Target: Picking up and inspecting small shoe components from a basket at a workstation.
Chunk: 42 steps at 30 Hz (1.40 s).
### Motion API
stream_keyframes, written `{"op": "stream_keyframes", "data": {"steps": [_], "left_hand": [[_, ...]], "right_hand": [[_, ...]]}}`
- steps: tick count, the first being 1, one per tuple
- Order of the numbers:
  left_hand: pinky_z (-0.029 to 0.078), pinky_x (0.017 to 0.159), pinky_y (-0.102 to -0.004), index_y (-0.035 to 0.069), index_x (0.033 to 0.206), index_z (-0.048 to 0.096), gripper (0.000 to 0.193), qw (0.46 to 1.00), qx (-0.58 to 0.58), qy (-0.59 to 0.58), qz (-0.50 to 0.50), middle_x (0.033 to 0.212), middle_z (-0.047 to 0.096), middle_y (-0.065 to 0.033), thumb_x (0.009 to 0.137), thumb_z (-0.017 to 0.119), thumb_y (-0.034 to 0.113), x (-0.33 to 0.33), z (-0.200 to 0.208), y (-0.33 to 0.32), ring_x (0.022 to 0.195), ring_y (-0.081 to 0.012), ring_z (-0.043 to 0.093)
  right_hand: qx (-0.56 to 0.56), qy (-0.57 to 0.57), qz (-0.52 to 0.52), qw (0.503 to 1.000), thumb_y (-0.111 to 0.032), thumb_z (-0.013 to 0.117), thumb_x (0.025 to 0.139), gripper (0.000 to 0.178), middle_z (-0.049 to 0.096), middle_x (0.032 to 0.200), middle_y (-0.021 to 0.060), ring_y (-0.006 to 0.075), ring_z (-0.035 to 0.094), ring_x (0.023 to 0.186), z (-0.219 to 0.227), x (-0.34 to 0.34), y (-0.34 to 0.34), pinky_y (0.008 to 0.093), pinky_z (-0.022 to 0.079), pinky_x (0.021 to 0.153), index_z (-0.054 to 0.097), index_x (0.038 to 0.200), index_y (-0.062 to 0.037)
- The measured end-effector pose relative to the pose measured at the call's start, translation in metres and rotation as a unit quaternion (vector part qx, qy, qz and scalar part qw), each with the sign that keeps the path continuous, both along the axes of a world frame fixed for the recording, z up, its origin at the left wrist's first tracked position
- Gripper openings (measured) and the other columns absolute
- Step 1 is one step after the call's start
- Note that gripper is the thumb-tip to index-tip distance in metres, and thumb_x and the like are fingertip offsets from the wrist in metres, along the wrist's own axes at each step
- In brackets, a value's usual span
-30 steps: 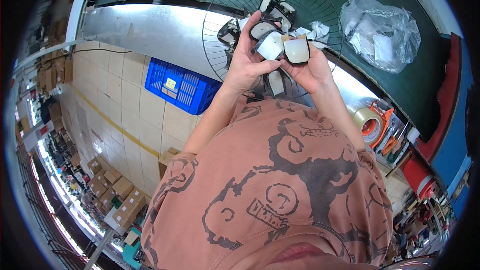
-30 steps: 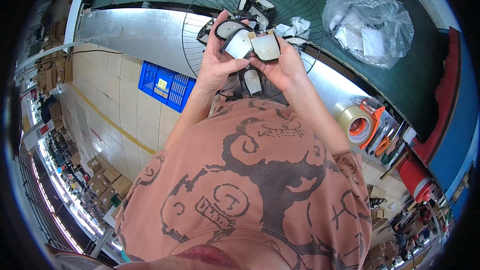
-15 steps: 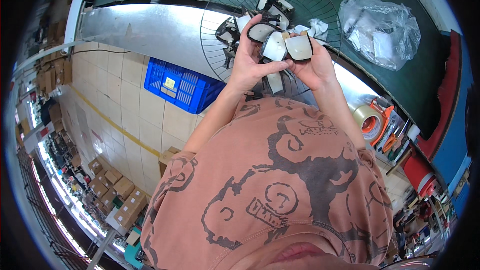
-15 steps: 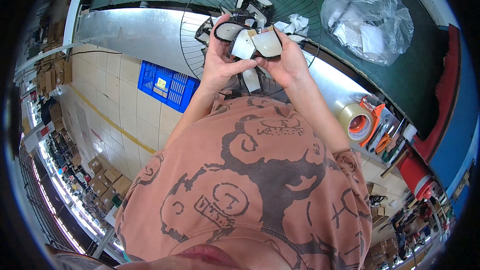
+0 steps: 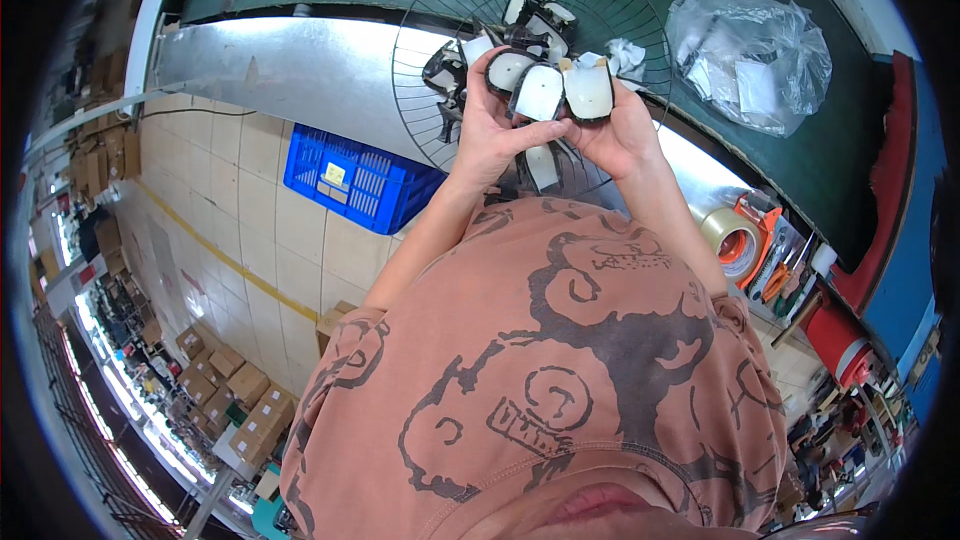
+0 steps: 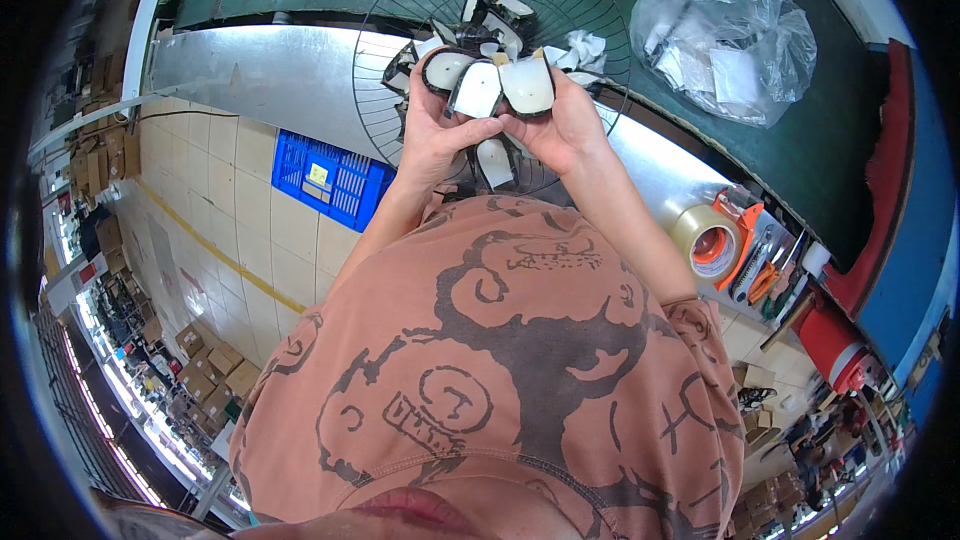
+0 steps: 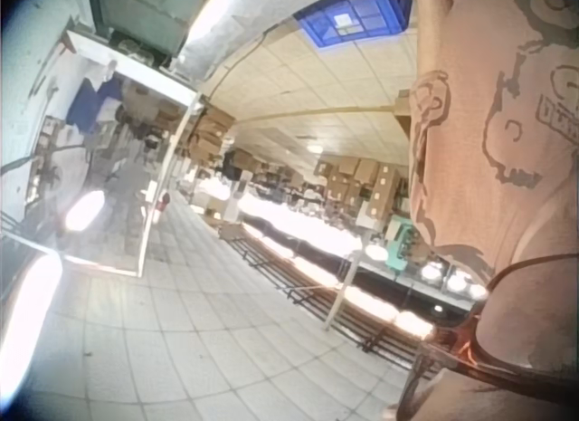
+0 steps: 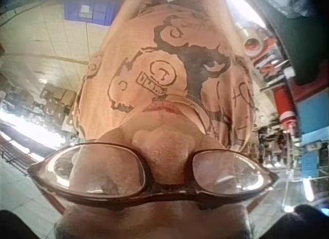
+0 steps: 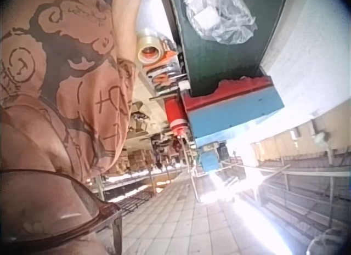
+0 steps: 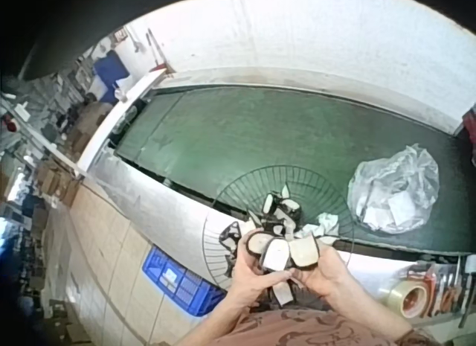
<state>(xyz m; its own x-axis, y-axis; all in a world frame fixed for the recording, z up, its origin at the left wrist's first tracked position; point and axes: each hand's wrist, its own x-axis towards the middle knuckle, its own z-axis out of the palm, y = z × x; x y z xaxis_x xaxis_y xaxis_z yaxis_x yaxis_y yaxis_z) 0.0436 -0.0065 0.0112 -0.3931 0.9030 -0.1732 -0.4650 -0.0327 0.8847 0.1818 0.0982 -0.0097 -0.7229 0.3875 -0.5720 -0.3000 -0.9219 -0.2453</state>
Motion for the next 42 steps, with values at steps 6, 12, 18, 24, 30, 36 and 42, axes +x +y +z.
{"op": "stream_keyframes", "data": {"steps": [6,12,18,24,30,36,42], "left_hand": [[0.049,0.100,-0.0402,0.007,0.139,0.025,0.097,1.000,0.003,-0.020,0.008,0.129,0.044,-0.0121,0.064,0.085,-0.005,-0.003,-0.005,-0.001,0.121,-0.0230,0.050],[0.046,0.102,-0.0405,0.008,0.135,0.030,0.091,0.989,0.084,0.105,-0.060,0.132,0.051,-0.0189,0.065,0.086,-0.003,0.006,0.004,-0.003,0.120,-0.0263,0.054],[0.050,0.098,-0.0397,0.008,0.120,0.038,0.073,0.931,0.140,0.277,-0.193,0.128,0.057,-0.0225,0.066,0.085,-0.004,0.029,0.015,0.005,0.116,-0.0282,0.060],[0.055,0.087,-0.0370,0.006,0.115,0.038,0.038,0.995,0.030,0.091,-0.027,0.104,0.068,-0.0251,0.088,0.062,-0.007,0.013,0.013,0.007,0.093,-0.0278,0.069],[0.058,0.076,-0.0374,0.002,0.119,0.047,0.032,0.993,-0.038,0.050,0.102,0.098,0.069,-0.0207,0.091,0.062,0.002,-0.048,-0.031,-0.003,0.084,-0.0278,0.070],[0.059,0.075,-0.0373,0.002,0.122,0.044,0.036,0.984,-0.012,0.015,0.176,0.098,0.068,-0.0221,0.091,0.063,0.003,-0.076,-0.039,-0.023,0.086,-0.0299,0.070],[0.059,0.076,-0.0382,0.003,0.118,0.044,0.033,0.978,0.012,0.023,0.209,0.102,0.067,-0.0237,0.091,0.062,0.002,-0.091,-0.045,-0.035,0.092,-0.0343,0.070]], "right_hand": [[-0.004,-0.041,-0.003,0.999,-0.033,0.036,0.105,0.035,0.064,0.105,0.0085,0.0215,0.065,0.085,0.011,-0.004,-0.003,0.0335,0.058,0.065,0.057,0.117,-0.0074],[0.234,-0.071,0.112,0.963,-0.023,0.063,0.095,0.020,0.066,0.092,0.0021,0.0107,0.064,0.075,0.033,0.024,-0.001,0.0253,0.053,0.056,0.060,0.107,-0.0070],[0.351,-0.134,0.155,0.914,-0.017,0.072,0.086,0.023,0.067,0.087,0.0008,0.0066,0.062,0.073,0.054,0.074,-0.002,0.0215,0.048,0.057,0.063,0.104,-0.0053],[0.356,-0.334,0.106,0.866,-0.016,0.073,0.081,0.022,0.067,0.080,0.0007,0.0066,0.059,0.068,0.062,0.153,0.008,0.0207,0.043,0.053,0.067,0.098,-0.0047],[0.396,-0.473,0.300,0.728,-0.017,0.073,0.079,0.024,0.062,0.074,0.0010,0.0080,0.054,0.065,-0.015,0.173,-0.005,0.0245,0.044,0.059,0.070,0.096,-0.0004],[0.518,-0.456,0.282,0.667,-0.017,0.072,0.079,0.028,0.060,0.075,0.0000,0.0080,0.053,0.067,0.037,0.151,0.033,0.0250,0.043,0.061,0.070,0.103,-0.0032],[0.639,-0.389,-0.063,0.661,-0.020,0.067,0.090,0.021,0.069,0.081,0.0022,0.0117,0.062,0.076,0.008,0.071,0.123,0.0253,0.049,0.069,0.069,0.102,-0.0041]]}}
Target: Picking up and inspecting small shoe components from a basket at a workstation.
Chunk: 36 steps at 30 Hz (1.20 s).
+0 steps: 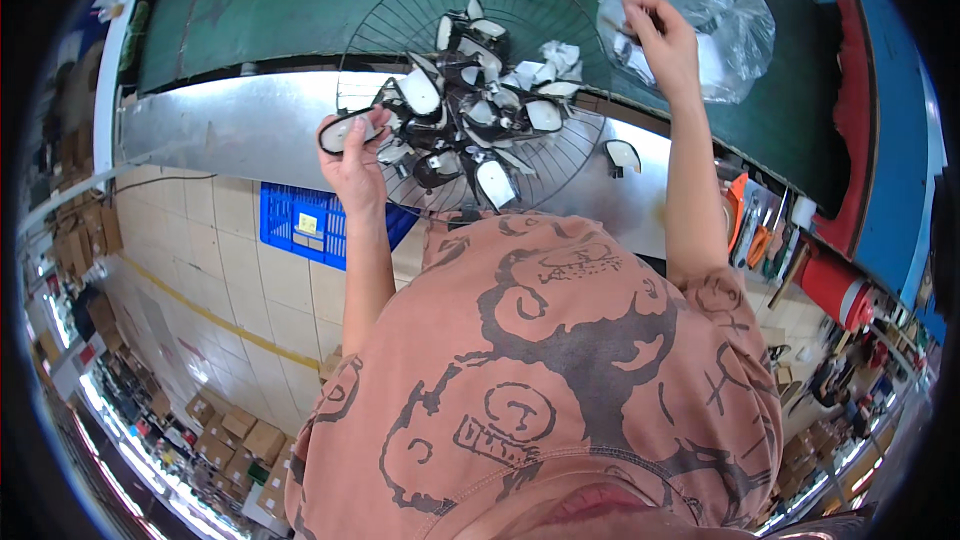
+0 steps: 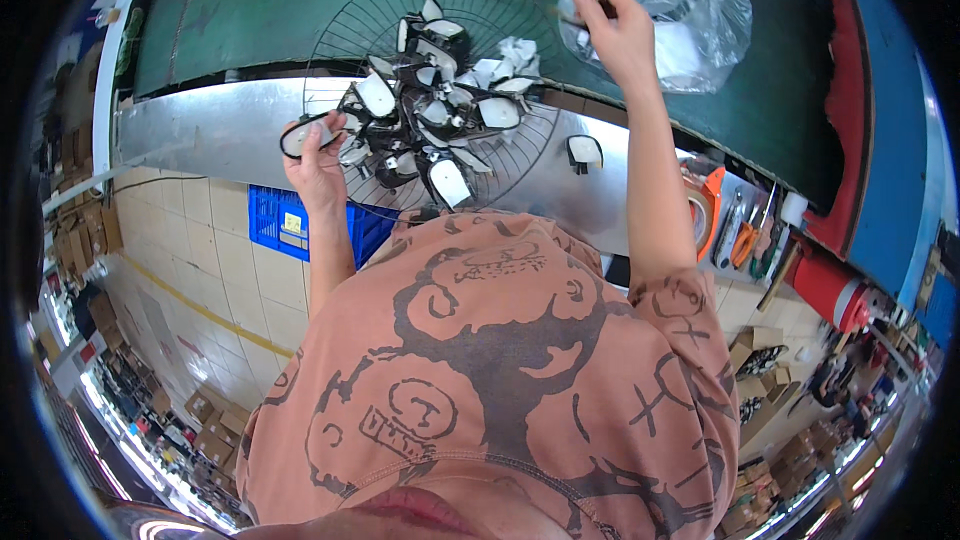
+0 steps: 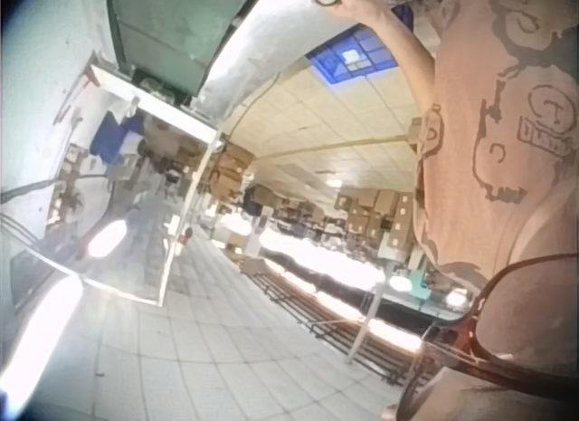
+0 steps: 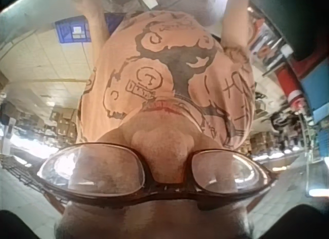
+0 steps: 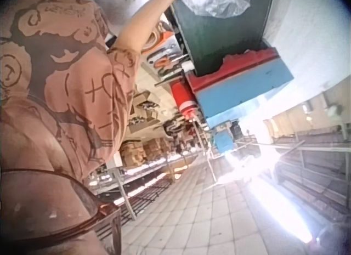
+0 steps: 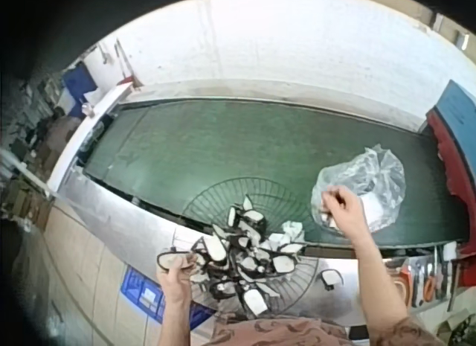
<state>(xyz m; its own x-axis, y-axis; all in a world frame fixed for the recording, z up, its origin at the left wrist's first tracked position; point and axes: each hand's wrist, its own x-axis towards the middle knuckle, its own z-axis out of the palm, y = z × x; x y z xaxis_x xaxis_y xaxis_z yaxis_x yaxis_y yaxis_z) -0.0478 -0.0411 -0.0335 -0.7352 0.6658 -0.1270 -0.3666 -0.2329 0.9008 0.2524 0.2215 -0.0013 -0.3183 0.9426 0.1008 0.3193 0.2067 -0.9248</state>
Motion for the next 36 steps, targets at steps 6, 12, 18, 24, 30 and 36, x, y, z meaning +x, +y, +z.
{"op": "stream_keyframes", "data": {"steps": [6,12,18,24,30,36], "left_hand": [[0.053,0.079,-0.0267,0.003,0.111,0.049,0.031,0.985,-0.064,0.158,0.032,0.105,0.067,-0.0178,0.088,0.068,-0.001,0.019,-0.004,-0.005,0.092,-0.0196,0.068],[0.049,0.085,-0.0236,0.001,0.106,0.054,0.023,0.950,-0.165,0.261,0.039,0.105,0.069,-0.0118,0.088,0.069,0.000,0.009,-0.004,-0.014,0.096,-0.0128,0.064],[0.048,0.085,-0.0227,0.002,0.103,0.055,0.020,0.944,-0.159,0.283,0.066,0.106,0.069,-0.0131,0.089,0.069,0.000,0.007,-0.009,-0.005,0.096,-0.0113,0.063],[0.050,0.089,-0.0271,0.004,0.102,0.056,0.016,0.988,-0.059,0.126,0.067,0.123,0.062,-0.0170,0.090,0.065,0.000,0.009,0.016,0.008,0.109,-0.0177,0.060],[0.051,0.096,-0.0394,0.007,0.099,0.057,0.010,0.998,-0.035,0.060,0.011,0.131,0.059,-0.0197,0.090,0.061,0.007,0.015,0.025,-0.008,0.117,-0.0286,0.059],[0.052,0.087,-0.0423,0.006,0.104,0.061,0.024,0.958,0.002,-0.275,-0.076,0.104,0.067,-0.0177,0.095,0.055,0.028,0.045,0.037,0.005,0.084,-0.0261,0.065]], "right_hand": [[0.179,-0.173,0.047,0.967,-0.021,0.067,0.086,0.017,0.072,0.092,0.0078,0.0257,0.069,0.082,-0.060,-0.070,0.064,0.0357,0.053,0.073,0.071,0.102,-0.0156],[0.206,-0.299,0.137,0.921,-0.028,0.065,0.084,0.029,0.070,0.109,0.0103,0.0329,0.064,0.100,-0.077,-0.057,0.083,0.0426,0.051,0.088,0.071,0.112,-0.0205],[0.275,-0.183,0.130,0.935,-0.016,0.061,0.088,0.030,0.068,0.112,0.0098,0.0310,0.063,0.104,-0.014,-0.083,0.047,0.0393,0.050,0.090,0.068,0.117,-0.0156],[0.290,-0.148,0.288,0.901,-0.012,0.063,0.085,0.025,0.070,0.104,0.0081,0.0264,0.066,0.096,-0.061,-0.165,0.025,0.0348,0.052,0.083,0.070,0.110,-0.0130],[-0.057,-0.051,0.307,0.949,-0.017,0.072,0.084,0.020,0.071,0.082,0.0058,0.0165,0.068,0.073,-0.031,-0.153,0.042,0.0286,0.055,0.067,0.070,0.099,-0.0048],[-0.287,0.078,0.259,0.919,-0.020,0.072,0.087,0.023,0.069,0.079,0.0063,0.0104,0.067,0.067,0.007,-0.114,-0.004,0.0228,0.055,0.059,0.069,0.095,0.0014]]}}
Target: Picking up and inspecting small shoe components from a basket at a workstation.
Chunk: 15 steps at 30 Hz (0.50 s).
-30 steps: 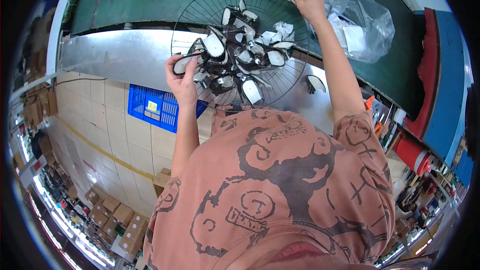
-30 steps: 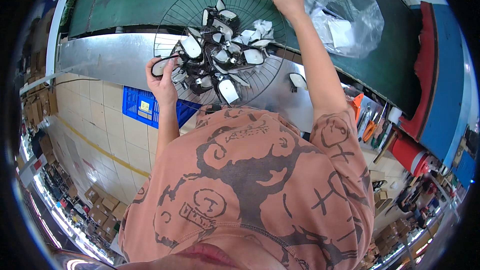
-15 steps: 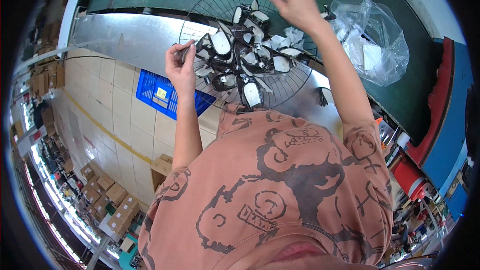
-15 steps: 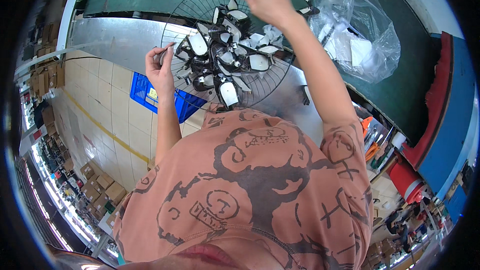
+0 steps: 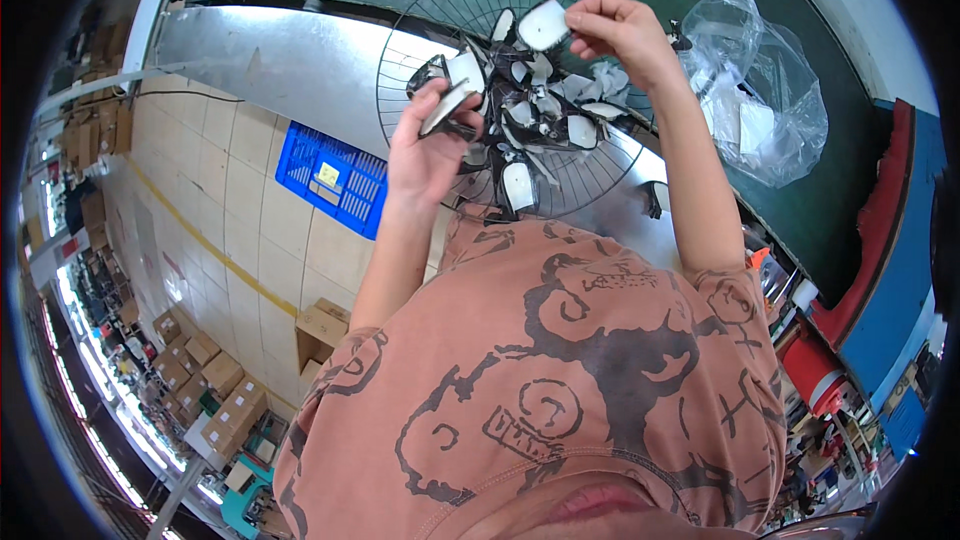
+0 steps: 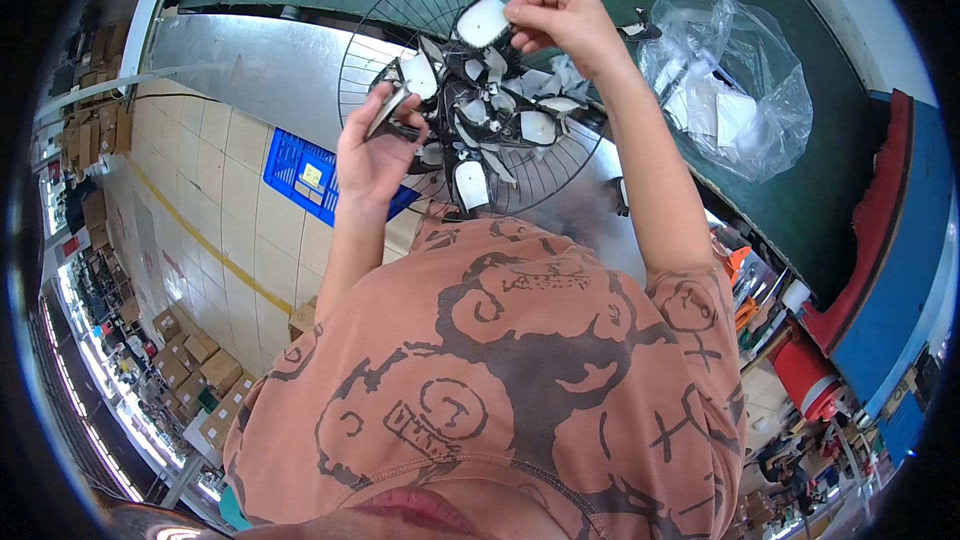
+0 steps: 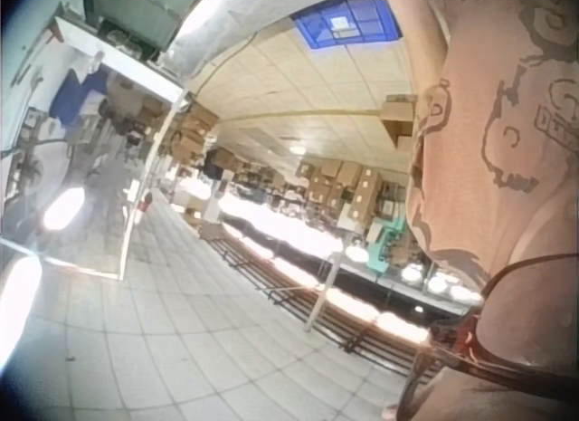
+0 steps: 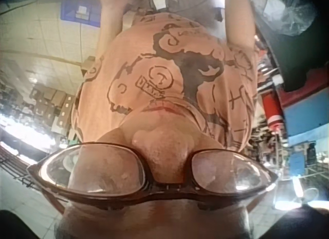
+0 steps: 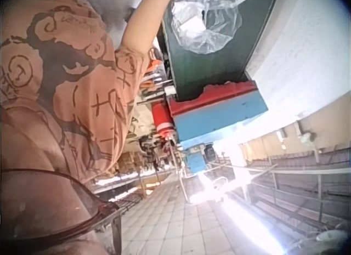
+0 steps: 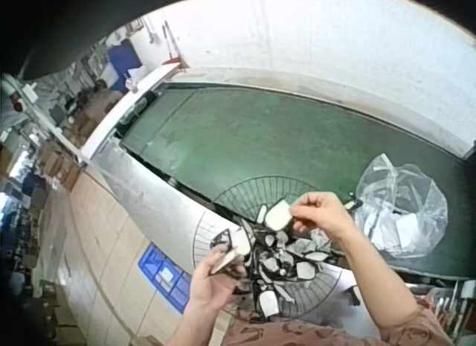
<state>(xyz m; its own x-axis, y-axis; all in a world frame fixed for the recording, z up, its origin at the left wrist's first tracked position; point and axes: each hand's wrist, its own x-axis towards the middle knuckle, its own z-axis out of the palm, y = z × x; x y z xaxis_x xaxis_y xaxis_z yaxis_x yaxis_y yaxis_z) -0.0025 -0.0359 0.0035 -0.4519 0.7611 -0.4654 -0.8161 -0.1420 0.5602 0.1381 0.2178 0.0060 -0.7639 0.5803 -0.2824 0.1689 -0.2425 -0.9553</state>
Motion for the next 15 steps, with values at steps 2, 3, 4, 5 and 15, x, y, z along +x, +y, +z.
{"op": "stream_keyframes", "data": {"steps": [2,3,4,5,15], "left_hand": [[0.053,0.087,-0.0424,0.005,0.109,0.062,0.030,0.997,0.005,-0.077,-0.017,0.099,0.067,-0.0169,0.096,0.054,0.031,0.011,0.001,0.010,0.077,-0.0244,0.063],[0.053,0.086,-0.0423,0.004,0.112,0.062,0.033,0.996,-0.004,-0.084,-0.027,0.097,0.067,-0.0166,0.096,0.053,0.032,0.016,0.003,0.016,0.074,-0.0234,0.062],[0.053,0.086,-0.0421,0.003,0.115,0.062,0.036,0.995,-0.012,-0.091,-0.037,0.095,0.066,-0.0162,0.097,0.052,0.033,0.019,0.004,0.021,0.072,-0.0224,0.061],[0.054,0.083,-0.0412,0.003,0.116,0.061,0.037,0.996,-0.018,-0.068,-0.048,0.095,0.067,-0.0167,0.096,0.053,0.033,0.021,0.002,0.023,0.071,-0.0214,0.062],[0.053,0.078,-0.0361,-0.001,0.126,0.055,0.043,0.994,-0.050,-0.004,-0.094,0.120,0.062,-0.0281,0.096,0.053,0.029,0.023,0.001,0.026,0.064,-0.0153,0.058]], "right_hand": [[-0.038,0.003,-0.009,0.999,-0.019,0.072,0.087,0.022,0.069,0.078,0.0067,0.0106,0.067,0.064,0.003,0.008,-0.012,0.0217,0.055,0.059,0.070,0.096,0.0011],[-0.041,0.006,-0.010,0.999,-0.019,0.071,0.087,0.022,0.069,0.078,0.0069,0.0106,0.067,0.064,0.004,0.010,-0.016,0.0216,0.055,0.059,0.070,0.096,0.0012],[-0.045,0.009,-0.012,0.999,-0.019,0.071,0.087,0.022,0.069,0.078,0.0071,0.0107,0.067,0.064,0.006,0.012,-0.020,0.0216,0.055,0.059,0.070,0.096,0.0013],[-0.050,0.012,-0.013,0.999,-0.019,0.071,0.087,0.022,0.069,0.078,0.0072,0.0108,0.067,0.064,0.007,0.014,-0.024,0.0215,0.055,0.059,0.070,0.096,0.0014],[-0.080,-0.018,-0.033,0.996,-0.019,0.070,0.088,0.021,0.069,0.077,0.0070,0.0112,0.067,0.064,0.013,0.015,-0.031,0.0222,0.056,0.059,0.070,0.095,0.0009]]}}
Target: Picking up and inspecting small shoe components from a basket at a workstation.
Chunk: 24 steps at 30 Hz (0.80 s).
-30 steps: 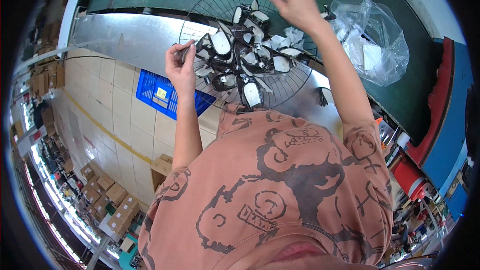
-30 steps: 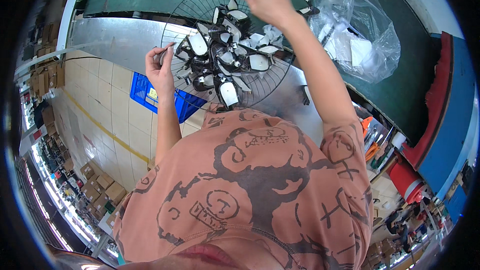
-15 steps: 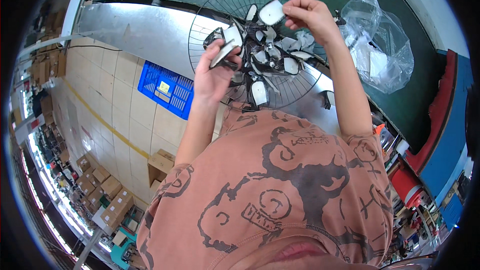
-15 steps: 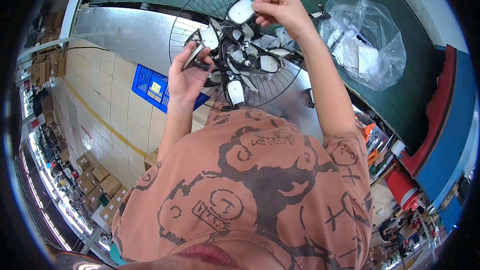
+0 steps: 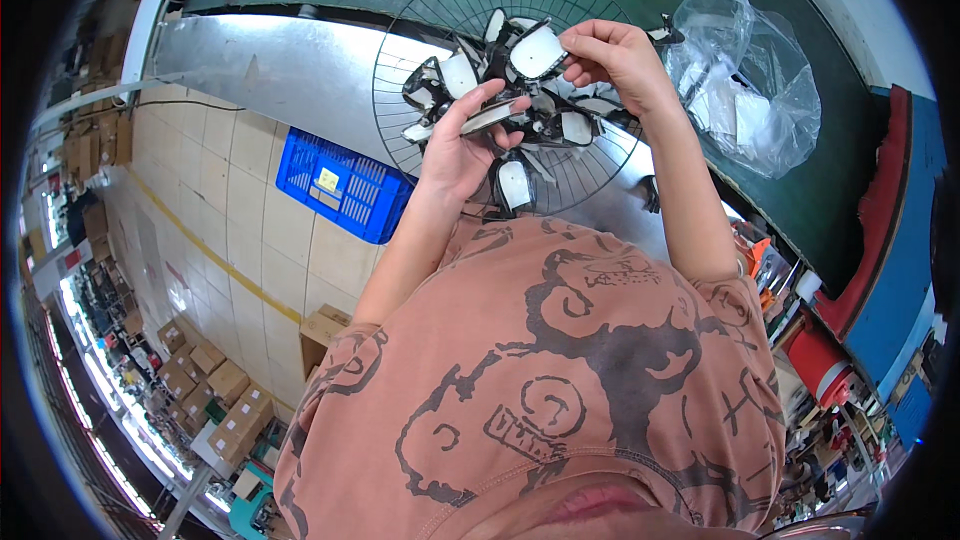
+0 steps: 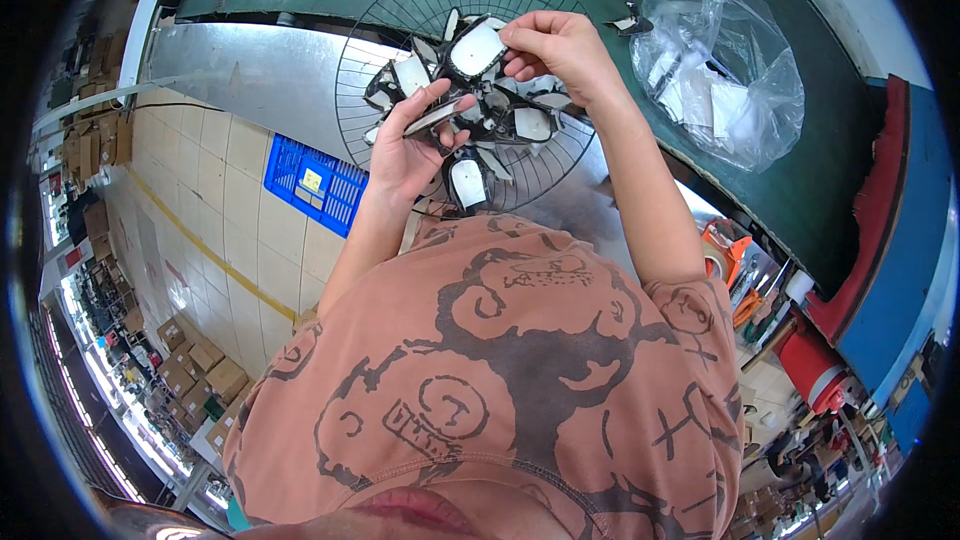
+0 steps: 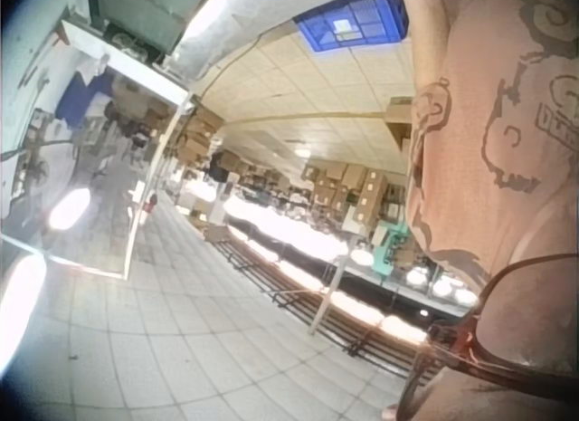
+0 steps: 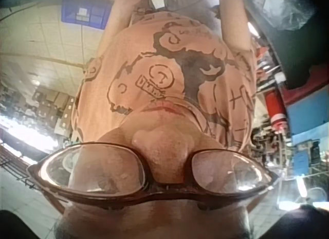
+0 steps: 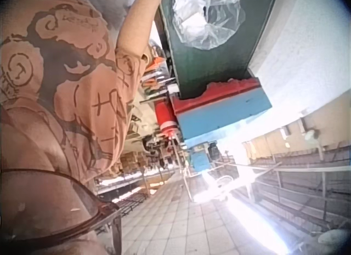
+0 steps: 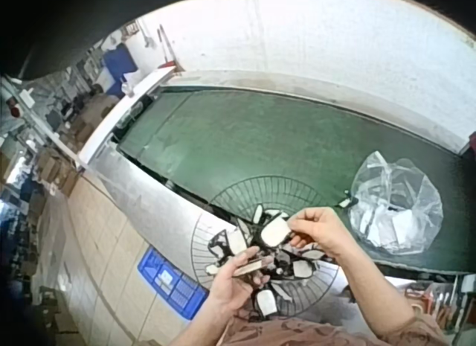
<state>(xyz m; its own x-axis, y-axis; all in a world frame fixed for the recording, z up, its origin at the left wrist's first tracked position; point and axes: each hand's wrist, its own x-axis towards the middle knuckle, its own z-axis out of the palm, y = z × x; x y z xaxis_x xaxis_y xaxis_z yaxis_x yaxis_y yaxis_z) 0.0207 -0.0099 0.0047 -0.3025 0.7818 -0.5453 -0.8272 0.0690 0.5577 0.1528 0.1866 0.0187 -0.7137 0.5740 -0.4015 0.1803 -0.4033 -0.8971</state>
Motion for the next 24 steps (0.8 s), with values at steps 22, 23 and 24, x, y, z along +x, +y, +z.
{"op": "stream_keyframes", "data": {"steps": [22,23,24], "left_hand": [[0.046,0.052,-0.0203,-0.002,0.125,0.056,0.044,0.997,0.047,0.054,-0.032,0.104,0.070,-0.0185,0.097,0.050,0.032,-0.016,-0.010,-0.017,0.067,-0.0113,0.062],[0.046,0.054,-0.0213,-0.001,0.125,0.057,0.044,0.997,0.045,0.053,-0.035,0.105,0.070,-0.0183,0.097,0.051,0.032,-0.017,-0.010,-0.018,0.064,-0.0108,0.060],[0.047,0.055,-0.0223,-0.001,0.125,0.057,0.044,0.997,0.042,0.052,-0.038,0.106,0.070,-0.0181,0.098,0.051,0.032,-0.019,-0.011,-0.020,0.061,-0.0102,0.057]], "right_hand": [[0.203,-0.147,-0.217,0.943,-0.013,0.070,0.088,0.016,0.067,0.079,0.0020,0.0079,0.060,0.065,-0.030,0.157,0.023,0.0214,0.045,0.058,0.071,0.098,-0.0002],[0.218,-0.157,-0.199,0.942,-0.013,0.070,0.087,0.016,0.067,0.078,0.0017,0.0077,0.060,0.065,-0.037,0.147,0.029,0.0215,0.045,0.057,0.071,0.097,-0.0002],[0.233,-0.166,-0.180,0.941,-0.014,0.070,0.087,0.016,0.066,0.076,0.0014,0.0075,0.059,0.064,-0.043,0.137,0.035,0.0215,0.045,0.056,0.071,0.095,-0.0003]]}}
